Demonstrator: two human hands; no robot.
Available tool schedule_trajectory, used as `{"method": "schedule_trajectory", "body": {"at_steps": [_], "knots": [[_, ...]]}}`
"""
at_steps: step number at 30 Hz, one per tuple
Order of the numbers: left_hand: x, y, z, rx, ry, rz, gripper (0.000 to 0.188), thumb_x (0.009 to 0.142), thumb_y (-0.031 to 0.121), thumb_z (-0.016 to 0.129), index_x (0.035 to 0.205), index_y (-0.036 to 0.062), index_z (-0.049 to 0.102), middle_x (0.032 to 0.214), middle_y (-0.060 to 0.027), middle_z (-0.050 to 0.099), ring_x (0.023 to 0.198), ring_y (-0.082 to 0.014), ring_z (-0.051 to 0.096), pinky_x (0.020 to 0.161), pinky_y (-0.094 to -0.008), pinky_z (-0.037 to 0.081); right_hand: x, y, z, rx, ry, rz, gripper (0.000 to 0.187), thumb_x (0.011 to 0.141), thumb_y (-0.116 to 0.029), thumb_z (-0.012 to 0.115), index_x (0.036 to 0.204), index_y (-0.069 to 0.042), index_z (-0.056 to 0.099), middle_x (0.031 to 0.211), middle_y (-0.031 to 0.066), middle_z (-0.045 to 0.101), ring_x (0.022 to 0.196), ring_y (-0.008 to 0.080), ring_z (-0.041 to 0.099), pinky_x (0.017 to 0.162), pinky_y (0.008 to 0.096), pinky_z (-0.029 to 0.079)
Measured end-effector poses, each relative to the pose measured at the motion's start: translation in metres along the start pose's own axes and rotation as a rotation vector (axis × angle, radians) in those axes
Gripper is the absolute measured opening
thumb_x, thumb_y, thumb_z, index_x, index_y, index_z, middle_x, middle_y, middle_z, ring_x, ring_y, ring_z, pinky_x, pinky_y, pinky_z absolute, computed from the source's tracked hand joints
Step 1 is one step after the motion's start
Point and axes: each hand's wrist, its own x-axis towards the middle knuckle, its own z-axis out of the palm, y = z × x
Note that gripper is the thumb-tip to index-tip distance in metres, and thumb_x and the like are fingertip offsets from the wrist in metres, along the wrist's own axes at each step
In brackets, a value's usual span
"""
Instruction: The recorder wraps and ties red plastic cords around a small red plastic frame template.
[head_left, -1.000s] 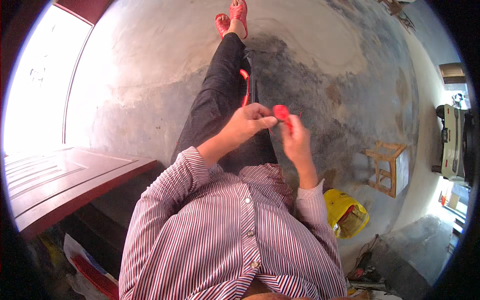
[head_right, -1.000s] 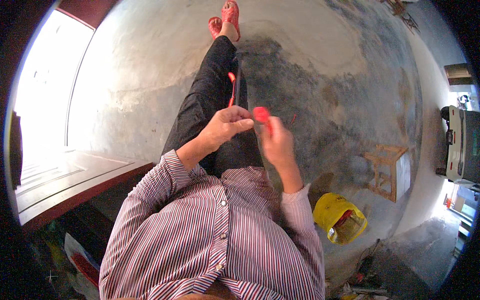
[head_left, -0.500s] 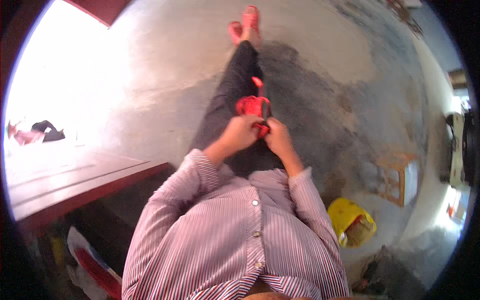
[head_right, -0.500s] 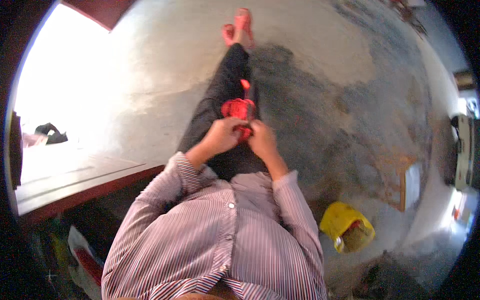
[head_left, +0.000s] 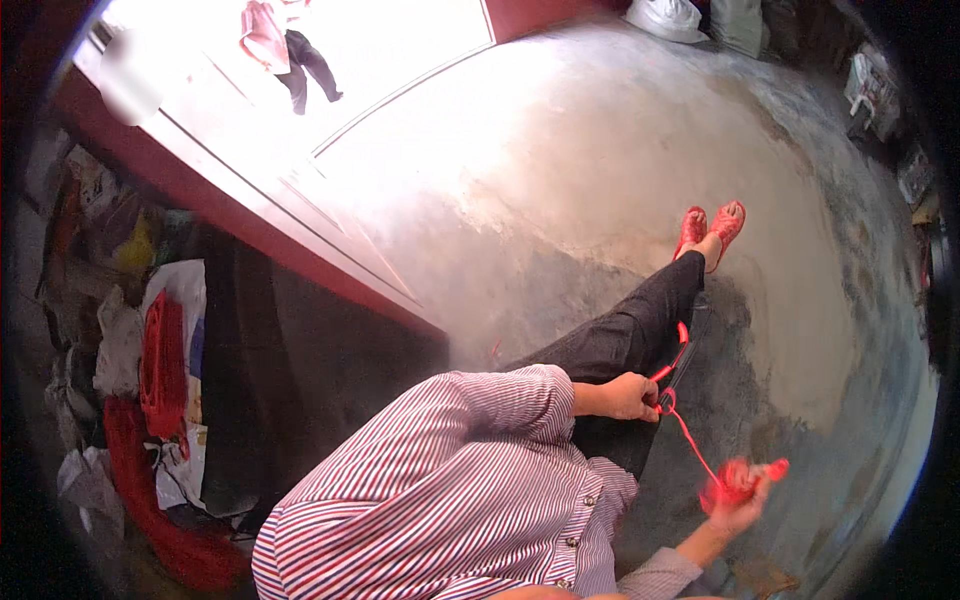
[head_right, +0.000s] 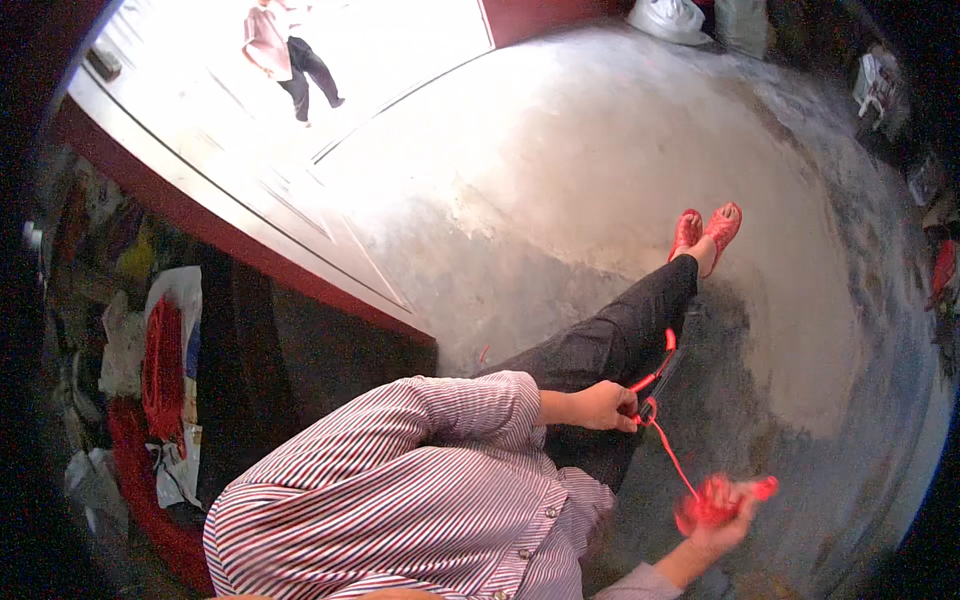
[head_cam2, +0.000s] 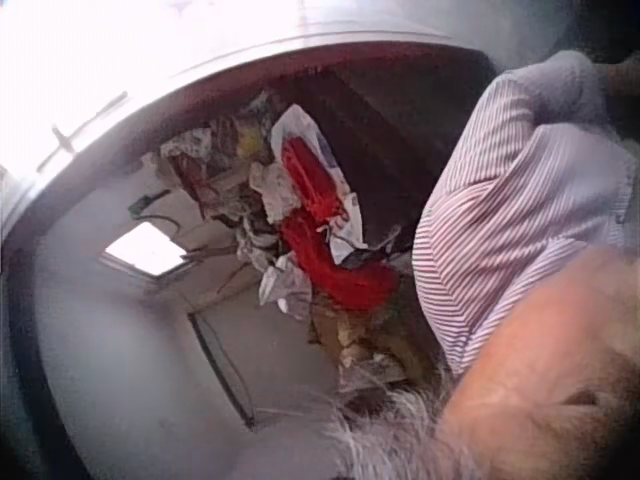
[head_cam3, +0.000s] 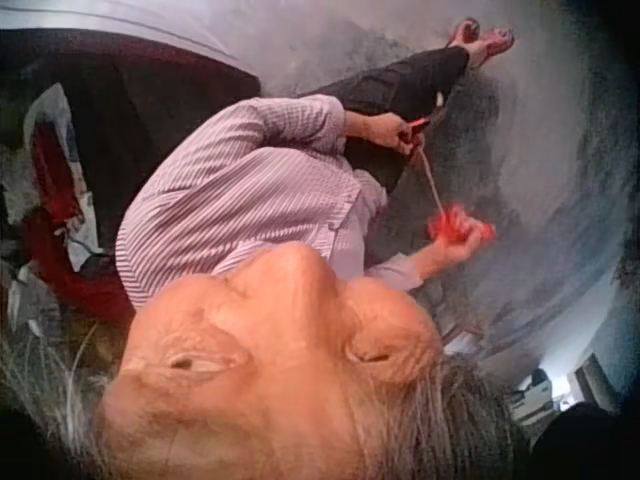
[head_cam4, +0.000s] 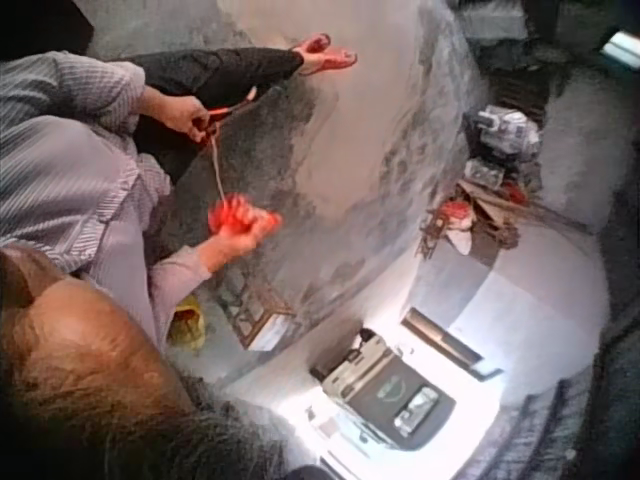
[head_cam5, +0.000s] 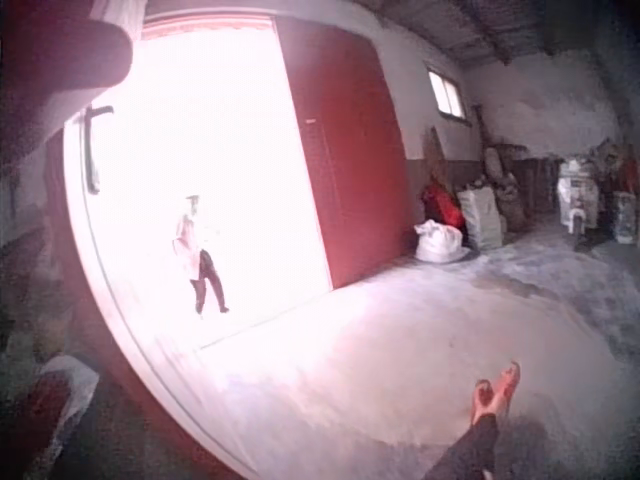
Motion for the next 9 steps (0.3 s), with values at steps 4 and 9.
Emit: {"method": "schedule_trajectory", "body": {"at_steps": [4, 9], "knots": [[0.011, 0.005, 0.032, 0.036, 0.025, 0.196, 0.033, 0.075, 0.03, 0.076, 0.091, 0.0036, 0.065, 0.085, -0.0146, 0.066, 0.08, -0.0277, 0.065, 0.071, -0.0392, 0.05, -0.005, -0.041, -0.025, 0.079, -0.061, 0.013, 0.009, 0.09, -0.015, 0.057, 0.091, -0.007, 0.053, 0.069, -0.0024, 0.042, 0.059, 0.0085, 0.041, 0.056, 0.0263, 0.04], [0.005, 0.01, 0.039, -0.031, 0.02, 0.027, 0.036, 0.076, 0.032, 0.075, 0.097, 0.0039, 0.067, 0.09, -0.0124, 0.068, 0.085, -0.0204, 0.065, 0.076, -0.0342, 0.05, 0.009, 0.049, 0.012, -0.328, 0.026, 0.267, 0.05, 0.078, -0.025, 0.069, 0.118, 0.001, 0.056, 0.067, 0.0014, 0.052, 0.053, 0.0113, 0.045, 0.051, 0.0265, 0.04]]}}
